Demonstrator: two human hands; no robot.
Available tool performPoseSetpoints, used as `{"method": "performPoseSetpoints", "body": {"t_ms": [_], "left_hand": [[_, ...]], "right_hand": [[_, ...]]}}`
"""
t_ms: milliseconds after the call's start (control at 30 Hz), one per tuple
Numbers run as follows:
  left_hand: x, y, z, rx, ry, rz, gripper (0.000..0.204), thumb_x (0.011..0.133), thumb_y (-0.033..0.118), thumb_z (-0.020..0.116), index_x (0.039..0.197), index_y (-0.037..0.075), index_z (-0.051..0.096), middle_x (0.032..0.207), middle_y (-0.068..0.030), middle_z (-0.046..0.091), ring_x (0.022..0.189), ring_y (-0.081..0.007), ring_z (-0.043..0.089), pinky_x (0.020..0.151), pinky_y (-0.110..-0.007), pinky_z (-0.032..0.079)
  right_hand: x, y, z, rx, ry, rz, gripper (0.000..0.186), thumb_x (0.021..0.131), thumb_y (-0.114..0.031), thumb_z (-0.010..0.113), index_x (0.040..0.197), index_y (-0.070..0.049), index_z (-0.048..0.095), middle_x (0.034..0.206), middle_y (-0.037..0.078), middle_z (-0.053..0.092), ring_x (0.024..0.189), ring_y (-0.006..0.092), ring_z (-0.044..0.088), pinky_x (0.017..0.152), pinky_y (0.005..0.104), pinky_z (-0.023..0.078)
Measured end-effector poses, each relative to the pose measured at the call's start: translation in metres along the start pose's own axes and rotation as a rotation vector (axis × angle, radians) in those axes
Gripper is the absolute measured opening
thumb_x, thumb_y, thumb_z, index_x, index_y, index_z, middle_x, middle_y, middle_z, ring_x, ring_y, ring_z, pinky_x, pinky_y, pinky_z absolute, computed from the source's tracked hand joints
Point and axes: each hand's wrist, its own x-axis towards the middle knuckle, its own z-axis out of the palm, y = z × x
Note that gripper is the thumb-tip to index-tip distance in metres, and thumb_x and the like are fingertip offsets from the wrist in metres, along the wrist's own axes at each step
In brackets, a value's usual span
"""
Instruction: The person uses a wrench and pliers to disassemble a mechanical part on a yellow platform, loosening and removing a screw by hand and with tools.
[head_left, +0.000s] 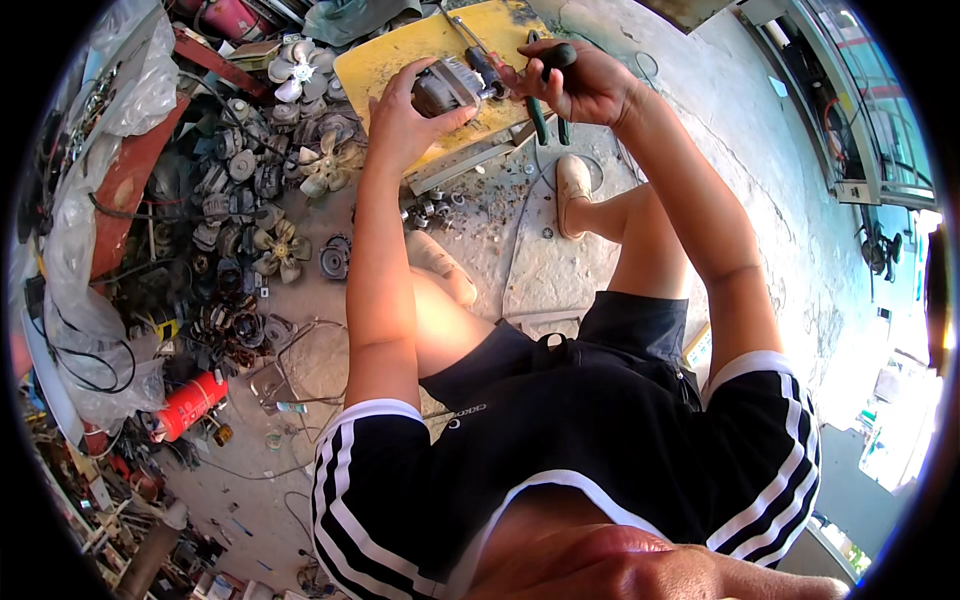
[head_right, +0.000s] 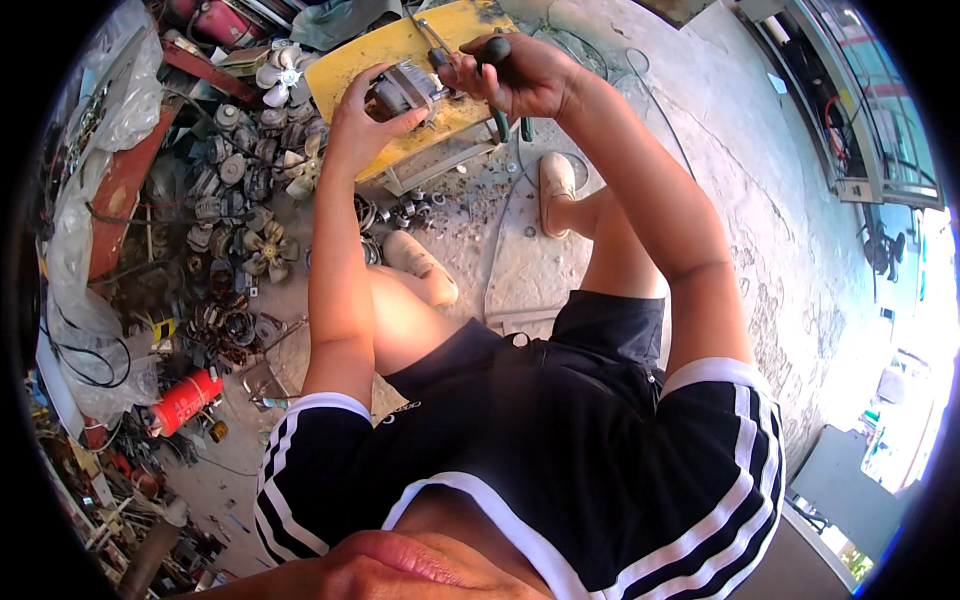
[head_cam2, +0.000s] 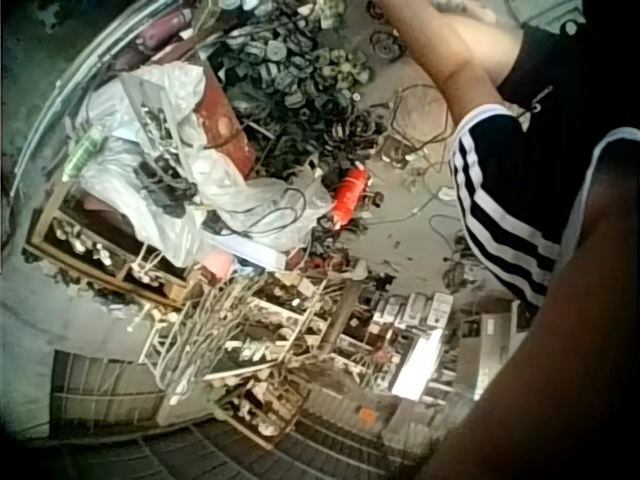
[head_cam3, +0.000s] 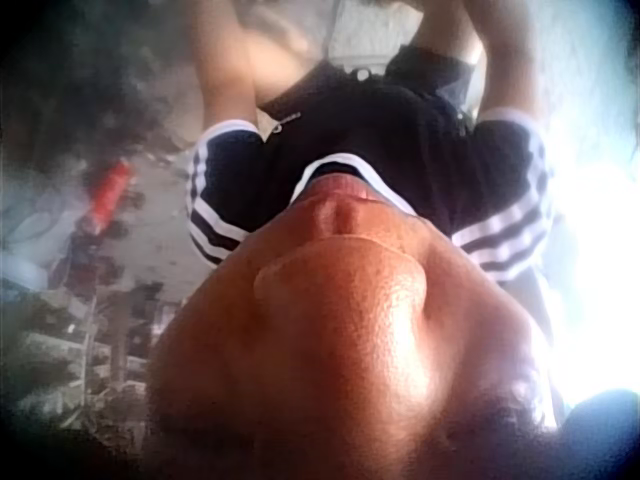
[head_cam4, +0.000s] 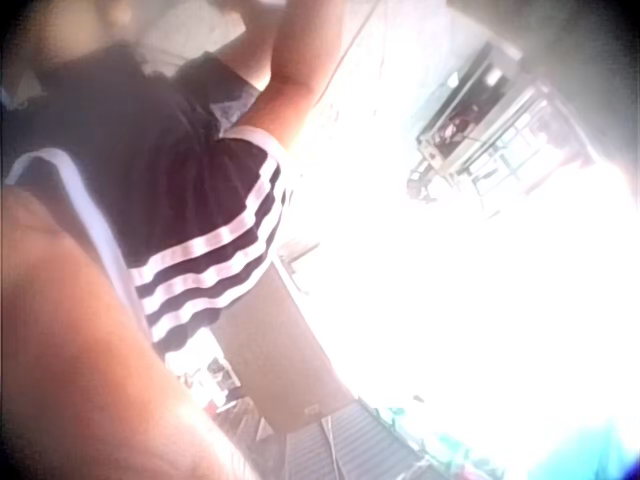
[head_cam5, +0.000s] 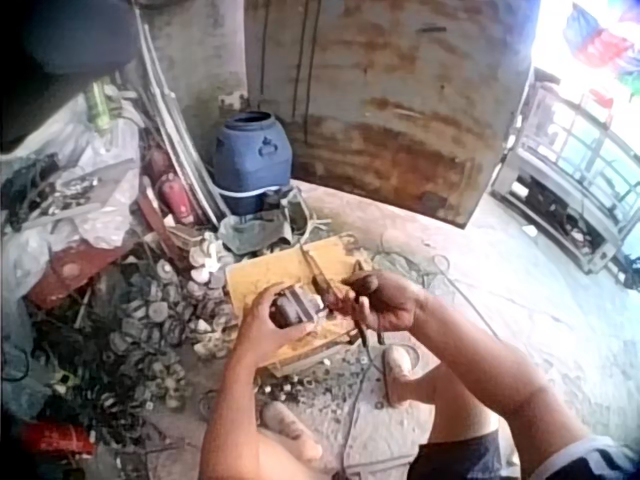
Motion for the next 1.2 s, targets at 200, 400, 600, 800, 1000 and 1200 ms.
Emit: {"method": "performPoseSetpoints", "body": {"t_ms": [200, 400, 600, 800, 1000, 1200], "left_hand": [[-0.002, -0.001, -0.008, 0.0, -0.018, -0.061, 0.084, 0.061, 0.052, 0.085, 0.129, 0.014, 0.056, 0.126, -0.0124, 0.063, 0.117, -0.0293, 0.057, 0.101, -0.042, 0.041], [0.003, 0.0, -0.003, -0.031, -0.015, 0.038, 0.083, 0.063, 0.047, 0.086, 0.132, 0.013, 0.056, 0.128, -0.0148, 0.061, 0.117, -0.0323, 0.057, 0.101, -0.043, 0.044], [0.001, -0.003, -0.006, -0.063, -0.012, 0.058, 0.086, 0.062, 0.048, 0.088, 0.132, 0.01, 0.056, 0.131, -0.0158, 0.06, 0.122, -0.0325, 0.055, 0.101, -0.042, 0.045], [0.001, 0.0, -0.009, -0.051, -0.032, 0.009, 0.089, 0.061, 0.049, 0.088, 0.135, 0.012, 0.055, 0.131, -0.0167, 0.059, 0.122, -0.0306, 0.056, 0.101, -0.04, 0.046], [0.0, 0.0, -0.009, -0.067, -0.045, 0.003, 0.089, 0.061, 0.048, 0.089, 0.135, 0.013, 0.055, 0.13, -0.0164, 0.059, 0.119, -0.0303, 0.058, 0.098, -0.039, 0.048], [0.003, -0.002, -0.006, -0.113, -0.067, -0.005, 0.088, 0.061, 0.047, 0.089, 0.134, 0.012, 0.054, 0.13, -0.0165, 0.059, 0.118, -0.0308, 0.059, 0.097, -0.039, 0.048]], "right_hand": [[-0.009, 0.056, 0.003, -0.614, 0.39, -0.254, 0.054, 0.099, -0.017, 0.052, 0.149, -0.011, 0.031, 0.096, 0.001, 0.06, 0.063, 0.0012, 0.05, 0.047, 0.0132, 0.044], [0.026, 0.114, -0.076, -1.165, 0.487, -0.63, 0.066, 0.101, -0.012, 0.045, 0.157, -0.029, 0.014, 0.091, 0.004, 0.06, 0.071, 0.0102, 0.056, 0.065, 0.0271, 0.055], [0.039, 0.124, -0.075, -1.098, 0.528, -0.777, 0.06, 0.102, -0.015, 0.048, 0.155, -0.024, 0.022, 0.086, 0.004, 0.059, 0.069, 0.01, 0.059, 0.061, 0.0276, 0.055], [0.004, 0.088, -0.036, -1.099, 0.527, -0.518, 0.052, 0.102, -0.023, 0.054, 0.148, -0.007, 0.037, 0.1, 0.004, 0.064, 0.078, 0.0075, 0.059, 0.067, 0.023, 0.053], [-0.026, 0.047, 0.025, -0.828, 0.406, -0.337, 0.05, 0.099, -0.028, 0.057, 0.139, 0.001, 0.046, 0.11, 0.013, 0.069, 0.094, 0.0141, 0.069, 0.079, 0.0203, 0.059], [-0.015, 0.004, 0.024, -0.511, 0.214, -0.184, 0.047, 0.101, -0.028, 0.051, 0.131, 0.007, 0.051, 0.108, 0.021, 0.068, 0.093, 0.0203, 0.071, 0.078, 0.0274, 0.062]]}}
